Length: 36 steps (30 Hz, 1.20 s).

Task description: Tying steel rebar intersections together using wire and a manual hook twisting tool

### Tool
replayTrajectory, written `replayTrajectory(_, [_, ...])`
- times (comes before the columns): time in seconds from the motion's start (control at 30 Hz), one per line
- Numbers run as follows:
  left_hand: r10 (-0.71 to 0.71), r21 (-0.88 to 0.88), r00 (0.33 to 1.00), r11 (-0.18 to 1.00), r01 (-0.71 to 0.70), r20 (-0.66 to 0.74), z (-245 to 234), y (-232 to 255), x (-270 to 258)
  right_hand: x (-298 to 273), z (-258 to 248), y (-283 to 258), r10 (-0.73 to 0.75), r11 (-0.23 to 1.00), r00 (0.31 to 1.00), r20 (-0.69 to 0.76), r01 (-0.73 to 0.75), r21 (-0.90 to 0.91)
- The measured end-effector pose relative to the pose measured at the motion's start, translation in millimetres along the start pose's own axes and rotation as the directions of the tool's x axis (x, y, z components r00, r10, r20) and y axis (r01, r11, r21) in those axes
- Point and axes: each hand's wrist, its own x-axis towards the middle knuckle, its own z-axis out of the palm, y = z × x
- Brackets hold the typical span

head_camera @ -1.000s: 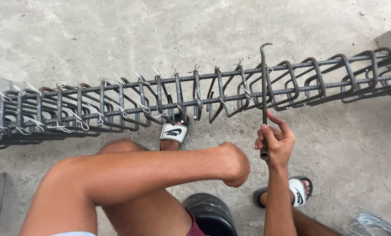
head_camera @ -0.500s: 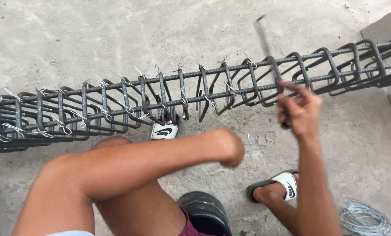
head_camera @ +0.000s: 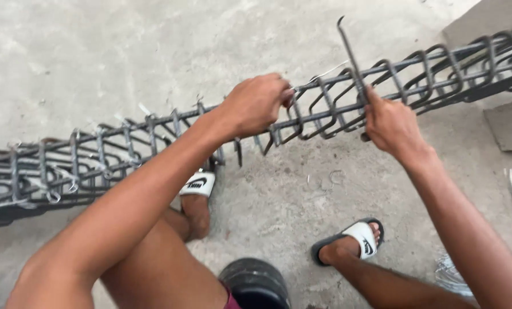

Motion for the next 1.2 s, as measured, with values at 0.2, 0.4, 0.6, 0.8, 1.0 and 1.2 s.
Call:
replayTrajectory(0.2, [-0.063,-0.206,0.998,0.977,0.062,0.006,10.2,0.5,3.4,11.1,-1.7,5.9,-0.012,1.0,0.996,0.09,0.014,-0.02])
replayTrajectory(0.4, [-0.094,-0.434,0.987,0.89,0.142,0.132,32.6,1.4,18.2,3.3,-49.8,-2.9,-0.035,0.996,0.993,-0.109,0.026,-0.08])
replayTrajectory(0.6, [0.052,-0.511,0.981,0.858,0.052,0.186,29.1,25.6,9.7,-34.0,-94.1,-55.8,-0.212,0.932,0.977,-0.022,0.209,0.295])
replayTrajectory(0.8, [0.179,-0.484,0.937,0.875,-0.012,0.301,55.1,41.1,-8.9,-88.5,-85.3,-74.3,-0.13,0.991,0.979,0.16,0.126,0.033])
replayTrajectory(1.0, [0.213,-0.521,0.91,0.854,0.004,0.356,36.8,55.6,-26.9,-113.6,-49.5,-75.8,-0.102,0.993,0.994,-0.042,0.099,-0.062])
replayTrajectory(1.2, [0.09,-0.364,0.927,0.93,0.053,0.364,17.1,69.2,-36.1,-106.1,-48.4,-84.7,-0.075,0.992,0.997,-0.028,0.077,0.098])
